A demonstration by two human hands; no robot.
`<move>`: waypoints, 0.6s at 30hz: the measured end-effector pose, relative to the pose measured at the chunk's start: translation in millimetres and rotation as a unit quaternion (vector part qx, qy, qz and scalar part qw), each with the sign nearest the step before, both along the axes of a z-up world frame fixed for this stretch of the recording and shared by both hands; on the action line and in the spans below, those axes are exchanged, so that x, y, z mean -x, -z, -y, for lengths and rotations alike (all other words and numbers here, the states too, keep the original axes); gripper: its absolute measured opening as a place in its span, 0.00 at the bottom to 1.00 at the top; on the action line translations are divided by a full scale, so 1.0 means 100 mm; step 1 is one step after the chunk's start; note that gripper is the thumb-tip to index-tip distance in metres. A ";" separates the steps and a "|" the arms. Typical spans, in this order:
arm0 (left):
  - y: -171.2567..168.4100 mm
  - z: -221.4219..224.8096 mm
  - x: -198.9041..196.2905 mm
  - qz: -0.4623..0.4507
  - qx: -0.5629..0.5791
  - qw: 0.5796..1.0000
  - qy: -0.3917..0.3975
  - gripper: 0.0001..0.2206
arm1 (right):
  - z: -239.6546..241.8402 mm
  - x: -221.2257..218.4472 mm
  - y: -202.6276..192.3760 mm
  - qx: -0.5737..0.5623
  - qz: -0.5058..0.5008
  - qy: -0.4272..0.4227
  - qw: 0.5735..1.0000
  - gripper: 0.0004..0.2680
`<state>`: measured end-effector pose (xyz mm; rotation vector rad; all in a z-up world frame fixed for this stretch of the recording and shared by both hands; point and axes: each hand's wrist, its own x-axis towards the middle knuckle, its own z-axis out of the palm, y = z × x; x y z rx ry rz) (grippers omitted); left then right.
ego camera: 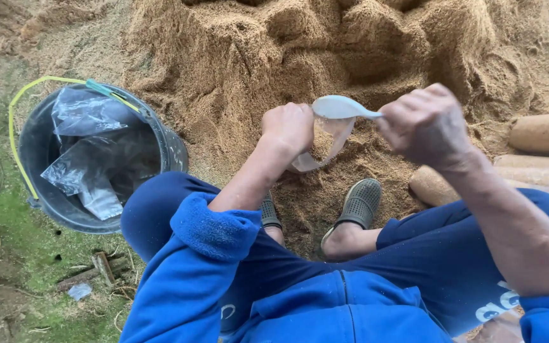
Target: Scooping grain from a large pile into small plastic bags using a spoon.
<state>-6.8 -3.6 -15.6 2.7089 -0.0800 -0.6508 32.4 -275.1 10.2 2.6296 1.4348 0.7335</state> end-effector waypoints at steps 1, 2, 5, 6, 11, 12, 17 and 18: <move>0.02 -0.01 -0.01 -0.002 -0.005 1.000 0.007 0.12 | 0.11 -0.06 -0.01 -0.042 -0.074 0.034 0.996 0.05; 0.05 -0.02 -0.01 -0.004 -0.009 1.000 0.014 0.13 | 0.23 -0.12 -0.01 -0.085 -0.148 0.067 0.983 0.05; 0.01 -0.02 0.02 -0.011 -0.021 0.999 0.027 0.12 | 0.37 -0.32 0.09 -0.181 -0.335 0.209 0.901 0.04; 0.04 0.01 0.03 -0.012 -0.021 0.999 0.031 0.12 | 0.38 -0.38 0.21 -0.181 -0.335 0.213 0.900 0.04; 0.22 0.05 0.03 0.000 -0.061 0.997 0.043 0.14 | 0.55 -0.81 1.26 -0.070 -0.431 0.344 0.831 0.09; 0.22 0.06 0.03 0.001 -0.063 0.997 0.042 0.14 | 0.59 -0.84 1.45 -0.072 -0.430 0.342 0.832 0.09; 0.05 0.02 0.04 -0.005 -0.059 0.997 0.047 0.14 | 0.51 -0.83 2.06 -0.085 -0.468 0.424 0.770 0.10; 0.07 0.03 0.05 -0.006 -0.060 0.997 0.046 0.14 | 0.49 -0.85 2.13 -0.084 -0.469 0.424 0.770 0.10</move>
